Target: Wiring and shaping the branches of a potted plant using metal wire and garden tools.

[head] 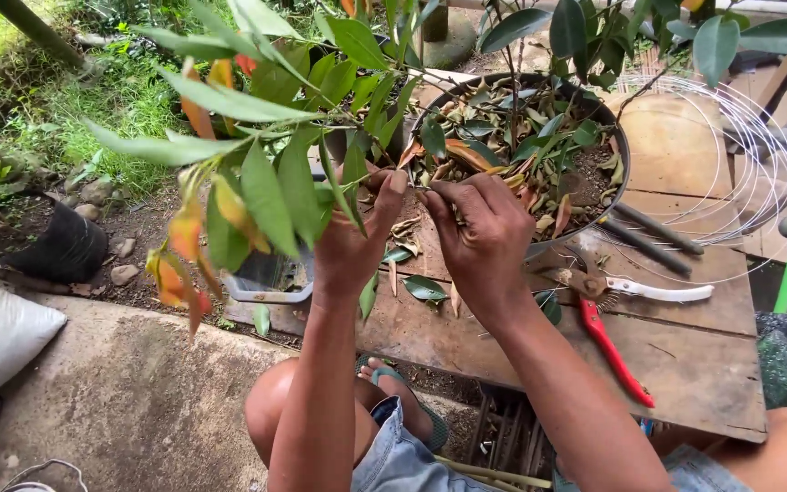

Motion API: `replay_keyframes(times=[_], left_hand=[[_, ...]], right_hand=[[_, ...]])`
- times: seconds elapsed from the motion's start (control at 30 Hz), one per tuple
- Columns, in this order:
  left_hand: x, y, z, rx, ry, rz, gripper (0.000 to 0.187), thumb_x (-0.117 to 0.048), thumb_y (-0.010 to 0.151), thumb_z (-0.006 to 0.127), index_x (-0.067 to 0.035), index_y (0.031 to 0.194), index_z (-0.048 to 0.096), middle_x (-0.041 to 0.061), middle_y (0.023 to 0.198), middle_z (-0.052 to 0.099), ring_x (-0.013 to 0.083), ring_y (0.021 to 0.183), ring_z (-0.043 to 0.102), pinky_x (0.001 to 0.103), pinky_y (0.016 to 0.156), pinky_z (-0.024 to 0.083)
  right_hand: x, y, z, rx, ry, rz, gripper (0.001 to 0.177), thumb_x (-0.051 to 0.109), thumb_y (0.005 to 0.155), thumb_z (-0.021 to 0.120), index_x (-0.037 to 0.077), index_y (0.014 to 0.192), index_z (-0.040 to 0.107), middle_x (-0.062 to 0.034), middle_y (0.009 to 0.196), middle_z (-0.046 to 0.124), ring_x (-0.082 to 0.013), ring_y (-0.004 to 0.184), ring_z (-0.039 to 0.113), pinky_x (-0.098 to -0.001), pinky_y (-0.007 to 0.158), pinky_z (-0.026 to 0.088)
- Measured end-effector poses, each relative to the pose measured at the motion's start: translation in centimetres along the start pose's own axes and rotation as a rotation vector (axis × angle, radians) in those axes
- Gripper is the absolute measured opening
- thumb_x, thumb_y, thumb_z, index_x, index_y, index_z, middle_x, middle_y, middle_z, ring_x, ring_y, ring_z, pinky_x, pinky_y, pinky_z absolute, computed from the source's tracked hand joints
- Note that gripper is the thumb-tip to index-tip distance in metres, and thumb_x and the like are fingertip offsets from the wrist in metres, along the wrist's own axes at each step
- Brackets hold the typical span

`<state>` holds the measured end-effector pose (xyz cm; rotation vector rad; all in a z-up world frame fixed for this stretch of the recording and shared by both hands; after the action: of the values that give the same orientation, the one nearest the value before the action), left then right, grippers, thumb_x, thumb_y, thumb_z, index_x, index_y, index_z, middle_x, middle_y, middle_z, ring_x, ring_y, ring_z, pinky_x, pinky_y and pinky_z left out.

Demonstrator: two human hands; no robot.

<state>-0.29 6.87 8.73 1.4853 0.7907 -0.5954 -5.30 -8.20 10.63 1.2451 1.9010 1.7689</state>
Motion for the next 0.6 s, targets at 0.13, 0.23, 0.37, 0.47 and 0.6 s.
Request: replay_keyframes(times=[0.13, 0.23, 0.37, 0.47, 0.6], left_hand=[[-2.1, 0.1, 0.0, 0.051, 0.039, -0.069, 0.033, -0.036, 0.1, 0.07, -0.004, 0.103, 0.074, 0.019, 0.089, 0.075, 0.0312, 0.088, 0.075, 0.056, 0.096, 0.059], [-1.1, -0.4, 0.2, -0.03, -0.068, -0.092, 0.025, -0.03, 0.097, 0.075, -0.005, 0.103, 0.072, 0.014, 0.09, 0.075, 0.0225, 0.089, 0.073, 0.047, 0.092, 0.06], [-1.7, 0.0, -0.1, 0.093, -0.037, -0.112, 0.034, -0.037, 0.101, 0.067, -0.004, 0.11, 0.071, 0.017, 0.1, 0.072, 0.0245, 0.1, 0.07, 0.051, 0.098, 0.056], [-3.6, 0.6, 0.5, 0.151, -0.094, -0.065, 0.034, -0.037, 0.105, 0.059, -0.006, 0.115, 0.07, 0.016, 0.111, 0.072, 0.0262, 0.111, 0.068, 0.052, 0.106, 0.05], [-2.7, 0.4, 0.9, 0.224, -0.241, -0.047, 0.037, -0.036, 0.108, 0.05, -0.007, 0.105, 0.072, 0.019, 0.101, 0.076, 0.0297, 0.098, 0.075, 0.052, 0.108, 0.048]], right_hand=[[0.1, -0.2, 0.1, -0.021, -0.021, -0.03, 0.009, 0.013, 0.098, 0.076, 0.006, 0.094, 0.078, -0.0092, 0.076, 0.064, -0.0259, 0.065, 0.064, -0.0358, 0.055, 0.052], [-0.2, -0.6, 0.3, -0.023, -0.081, -0.04, 0.009, 0.013, 0.095, 0.079, 0.005, 0.092, 0.078, -0.0084, 0.074, 0.065, -0.0244, 0.064, 0.063, -0.0343, 0.055, 0.053], [0.0, -0.4, 0.3, -0.042, -0.109, -0.085, 0.01, 0.017, 0.095, 0.08, 0.008, 0.094, 0.078, -0.0071, 0.077, 0.064, -0.0268, 0.066, 0.064, -0.0366, 0.056, 0.054], [-0.3, -0.5, 0.3, -0.033, -0.073, -0.072, 0.009, 0.016, 0.095, 0.08, 0.007, 0.095, 0.077, -0.0078, 0.079, 0.065, -0.0273, 0.068, 0.065, -0.0374, 0.057, 0.055], [0.9, 0.4, -0.6, 0.014, -0.032, -0.032, 0.012, 0.016, 0.094, 0.082, 0.006, 0.099, 0.077, -0.0089, 0.087, 0.069, -0.0288, 0.075, 0.067, -0.0388, 0.063, 0.056]])
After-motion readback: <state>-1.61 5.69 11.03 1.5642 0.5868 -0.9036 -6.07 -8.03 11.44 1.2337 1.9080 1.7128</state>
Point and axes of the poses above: each hand's wrist, its own y-axis towards the middle knuckle, its own z-axis out of the palm, x = y × z, the point moved 4 cm from there along y, towards the middle knuckle
